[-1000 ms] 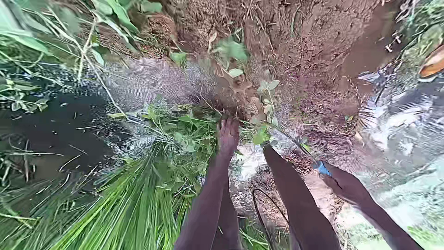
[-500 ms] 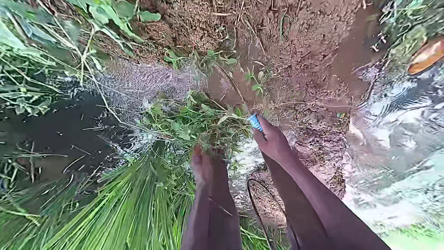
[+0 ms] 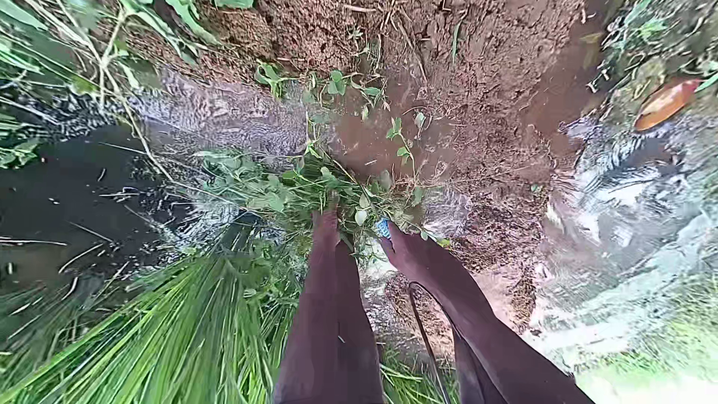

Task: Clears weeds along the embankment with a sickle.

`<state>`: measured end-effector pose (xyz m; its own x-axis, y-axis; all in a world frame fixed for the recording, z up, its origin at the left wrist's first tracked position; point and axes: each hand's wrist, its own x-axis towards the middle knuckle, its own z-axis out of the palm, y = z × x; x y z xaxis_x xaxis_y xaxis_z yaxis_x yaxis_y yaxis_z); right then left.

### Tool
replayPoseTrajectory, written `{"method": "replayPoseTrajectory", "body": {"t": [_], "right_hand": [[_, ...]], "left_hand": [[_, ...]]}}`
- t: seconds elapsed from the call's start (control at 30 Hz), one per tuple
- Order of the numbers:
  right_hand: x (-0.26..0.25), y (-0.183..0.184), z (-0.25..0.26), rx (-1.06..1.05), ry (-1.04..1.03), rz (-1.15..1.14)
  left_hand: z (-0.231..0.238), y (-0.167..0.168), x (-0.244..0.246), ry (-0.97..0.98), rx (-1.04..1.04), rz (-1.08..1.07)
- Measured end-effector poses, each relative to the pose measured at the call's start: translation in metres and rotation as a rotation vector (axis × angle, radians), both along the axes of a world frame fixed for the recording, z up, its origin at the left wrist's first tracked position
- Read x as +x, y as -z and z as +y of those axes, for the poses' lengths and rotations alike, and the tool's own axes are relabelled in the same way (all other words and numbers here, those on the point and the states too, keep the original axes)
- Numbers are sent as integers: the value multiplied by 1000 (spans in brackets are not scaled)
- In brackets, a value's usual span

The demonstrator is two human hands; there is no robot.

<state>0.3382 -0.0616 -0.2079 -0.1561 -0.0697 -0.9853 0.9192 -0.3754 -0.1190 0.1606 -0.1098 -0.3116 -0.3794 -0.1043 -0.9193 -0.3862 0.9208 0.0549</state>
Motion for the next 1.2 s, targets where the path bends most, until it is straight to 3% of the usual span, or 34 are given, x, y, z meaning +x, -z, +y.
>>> {"method": "replayPoseTrajectory", "body": {"t": [0.2, 0.37, 0.47, 0.6, 0.7, 0.8, 0.93, 1.0, 1.1, 1.2], "right_hand": [[-7, -41, -2, 33, -22, -44], [0, -61, -36, 80, 177, -41], [3, -79, -45, 93, 301, -50], [14, -109, -57, 285, 411, -52], [20, -132, -45, 317, 326, -86], [38, -146, -42, 527, 96, -125], [54, -140, -48, 640, 302, -97], [64, -133, -50, 696, 283, -80], [74, -119, -56, 718, 227, -61], [71, -118, -54, 634, 197, -57]], "left_hand": [[17, 34, 15, -96, 45, -7], [30, 39, 17, -114, 154, -75], [36, 29, 20, -88, 208, -117], [64, 9, 43, -88, 202, -71], [93, -21, 61, -2, 261, -43], [105, -30, 75, 14, 374, -62], [109, -37, 88, -175, 458, -94], [103, -36, 86, -217, 454, -161], [108, -35, 83, -76, 459, -239], [128, -48, 88, 259, 419, -71]]}}
